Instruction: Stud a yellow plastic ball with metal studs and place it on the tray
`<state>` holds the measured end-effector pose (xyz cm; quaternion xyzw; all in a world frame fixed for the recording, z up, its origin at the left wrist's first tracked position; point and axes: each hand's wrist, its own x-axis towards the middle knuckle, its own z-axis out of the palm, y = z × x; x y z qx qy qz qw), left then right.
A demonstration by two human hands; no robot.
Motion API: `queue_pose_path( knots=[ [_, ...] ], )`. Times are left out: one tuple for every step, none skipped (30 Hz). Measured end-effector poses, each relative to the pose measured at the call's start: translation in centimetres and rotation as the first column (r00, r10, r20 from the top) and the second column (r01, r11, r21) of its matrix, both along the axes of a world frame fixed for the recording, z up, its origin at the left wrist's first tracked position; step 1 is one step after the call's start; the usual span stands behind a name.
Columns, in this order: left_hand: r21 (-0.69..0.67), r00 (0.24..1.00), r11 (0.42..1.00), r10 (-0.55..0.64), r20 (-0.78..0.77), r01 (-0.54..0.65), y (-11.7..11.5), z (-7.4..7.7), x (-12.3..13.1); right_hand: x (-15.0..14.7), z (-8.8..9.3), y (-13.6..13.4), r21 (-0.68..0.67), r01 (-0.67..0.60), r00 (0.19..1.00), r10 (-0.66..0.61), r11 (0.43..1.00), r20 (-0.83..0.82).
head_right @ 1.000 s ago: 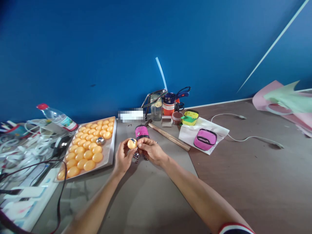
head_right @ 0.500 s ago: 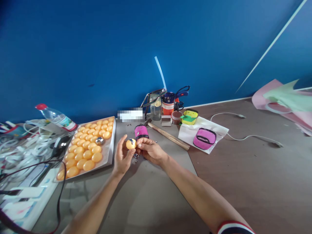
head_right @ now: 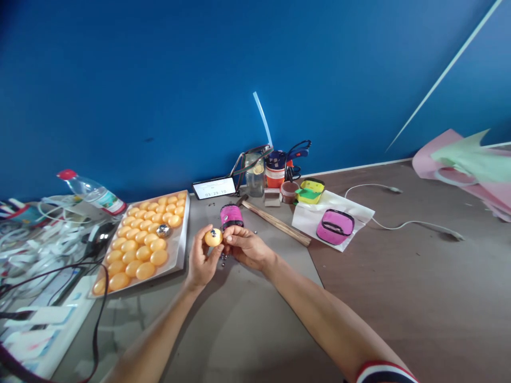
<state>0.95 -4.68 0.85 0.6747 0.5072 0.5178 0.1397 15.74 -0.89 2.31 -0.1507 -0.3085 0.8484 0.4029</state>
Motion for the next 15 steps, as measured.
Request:
queue_pose_path(
  knots=[
    [0.000,1.000,1.000,-0.001,-0.001,0.001,0.01,-0.05,-0.02,0.01,0.04,-0.01,-0.002,0.000,1.000,0.000,1.000,-0.003],
    [0.001,1.000,1.000,0.000,-0.003,0.000,0.02,-0.09,-0.04,0.01,0.07,-0.03,-0.006,-0.001,1.000,0.001,1.000,-0.005],
    [0.002,1.000,1.000,0.003,-0.005,-0.003,0.03,-0.14,-0.06,0.01,0.09,-0.04,-0.013,-0.004,1.000,0.004,1.000,-0.008],
    [0.000,1.000,1.000,0.006,-0.008,-0.006,0.04,-0.17,-0.08,0.00,0.10,-0.06,-0.019,-0.006,1.000,0.006,1.000,-0.010],
    [-0.002,1.000,1.000,0.011,-0.009,-0.011,0.05,-0.20,-0.10,-0.01,0.11,-0.08,-0.023,-0.008,1.000,0.008,1.000,-0.009],
    [-0.003,1.000,1.000,0.015,-0.008,-0.015,0.06,-0.21,-0.11,-0.03,0.11,-0.10,-0.025,-0.006,1.000,0.006,1.000,-0.006],
    [-0.002,1.000,1.000,0.016,-0.006,-0.016,0.06,-0.23,-0.12,-0.05,0.11,-0.12,-0.023,-0.003,1.000,0.003,1.000,-0.002],
    [0.001,1.000,1.000,0.015,-0.006,-0.015,0.06,-0.23,-0.13,-0.07,0.12,-0.13,-0.020,0.001,1.000,-0.001,1.000,0.001],
    [0.006,1.000,1.000,0.015,-0.008,-0.015,0.06,-0.24,-0.13,-0.09,0.13,-0.14,-0.016,0.004,1.000,-0.004,1.000,0.004],
    [0.013,1.000,1.000,0.015,-0.014,-0.015,0.06,-0.24,-0.15,-0.11,0.14,-0.15,-0.014,0.007,1.000,-0.007,1.000,0.006],
    [0.021,1.000,1.000,0.017,-0.023,-0.017,0.06,-0.23,-0.16,-0.12,0.14,-0.15,-0.013,0.009,1.000,-0.009,1.000,0.007],
    [0.028,0.999,0.999,0.020,-0.035,-0.019,0.07,-0.23,-0.17,-0.13,0.13,-0.15,-0.013,0.011,1.000,-0.011,1.000,0.007],
    [0.036,0.999,0.999,0.023,-0.047,-0.022,0.08,-0.21,-0.18,-0.14,0.11,-0.14,-0.012,0.014,1.000,-0.014,1.000,0.008],
    [0.044,0.998,0.999,0.025,-0.059,-0.022,0.09,-0.20,-0.19,-0.15,0.07,-0.13,-0.011,0.016,1.000,-0.016,1.000,0.008],
    [0.055,0.997,0.998,0.027,-0.068,-0.023,0.11,-0.18,-0.21,-0.15,0.03,-0.12,-0.008,0.020,1.000,-0.020,1.000,0.008]
  ],
)
